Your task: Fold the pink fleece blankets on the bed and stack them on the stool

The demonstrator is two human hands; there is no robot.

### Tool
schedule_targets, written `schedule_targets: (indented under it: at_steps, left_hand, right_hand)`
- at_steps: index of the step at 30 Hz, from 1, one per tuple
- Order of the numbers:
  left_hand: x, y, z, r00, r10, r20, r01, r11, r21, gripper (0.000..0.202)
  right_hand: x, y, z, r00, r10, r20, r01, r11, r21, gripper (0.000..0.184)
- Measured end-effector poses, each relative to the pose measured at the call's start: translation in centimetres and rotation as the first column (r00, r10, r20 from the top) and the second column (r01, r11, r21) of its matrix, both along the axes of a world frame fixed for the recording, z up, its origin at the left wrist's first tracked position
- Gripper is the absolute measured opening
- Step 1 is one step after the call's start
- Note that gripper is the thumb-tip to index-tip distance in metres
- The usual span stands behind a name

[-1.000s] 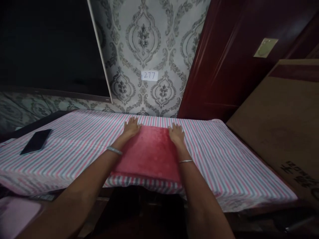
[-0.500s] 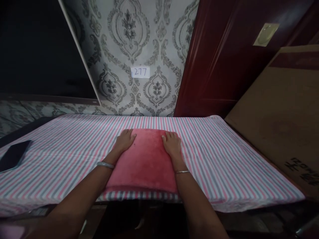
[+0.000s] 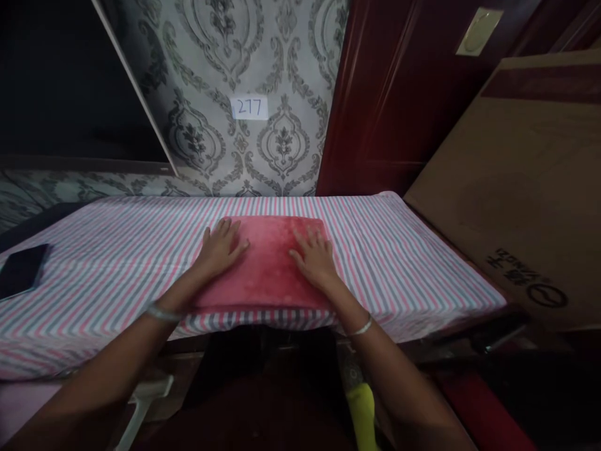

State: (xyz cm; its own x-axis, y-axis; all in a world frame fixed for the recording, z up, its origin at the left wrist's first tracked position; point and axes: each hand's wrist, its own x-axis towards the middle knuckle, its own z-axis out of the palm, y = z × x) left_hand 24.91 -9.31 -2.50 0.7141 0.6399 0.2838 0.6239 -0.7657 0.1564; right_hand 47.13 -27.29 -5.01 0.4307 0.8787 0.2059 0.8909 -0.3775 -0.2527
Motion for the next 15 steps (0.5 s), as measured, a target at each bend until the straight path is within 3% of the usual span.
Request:
schedule_targets:
  at_steps: [3, 7, 10, 15]
  left_hand:
    - [-3.3, -3.2, -2.5, 0.995, -0.103, -0.012, 0.103, 0.993, 0.059, 0.073]
    - [-4.9, -4.8, -4.9, 0.997, -0.068, -0.029, 0.068, 0.997, 0.03, 0.07]
    - [-4.6, -4.7, -5.3, 0.998, -0.062, -0.006, 0.063, 0.998, 0.011, 0.069]
    - [-4.5, -4.2, -4.6, 0.997, -0.075, 0.011, 0.075, 0.997, 0.006, 0.067]
  right_hand:
    - [-0.6, -2.9, -2.3, 0.998, 0.06, 0.015, -0.06, 0.998, -0.007, 0.062]
    - [-0.4, -3.9, -4.4, 0.997, 0.07, 0.009, -0.07, 0.997, 0.008, 0.06]
    - [-0.2, -3.4, -4.7, 0.998, 0.056, 0.0, -0.056, 0.998, 0.024, 0.06]
    - [0.1, -3.8, -4.3, 0.997, 0.068, -0.047, -0.066, 0.997, 0.042, 0.056]
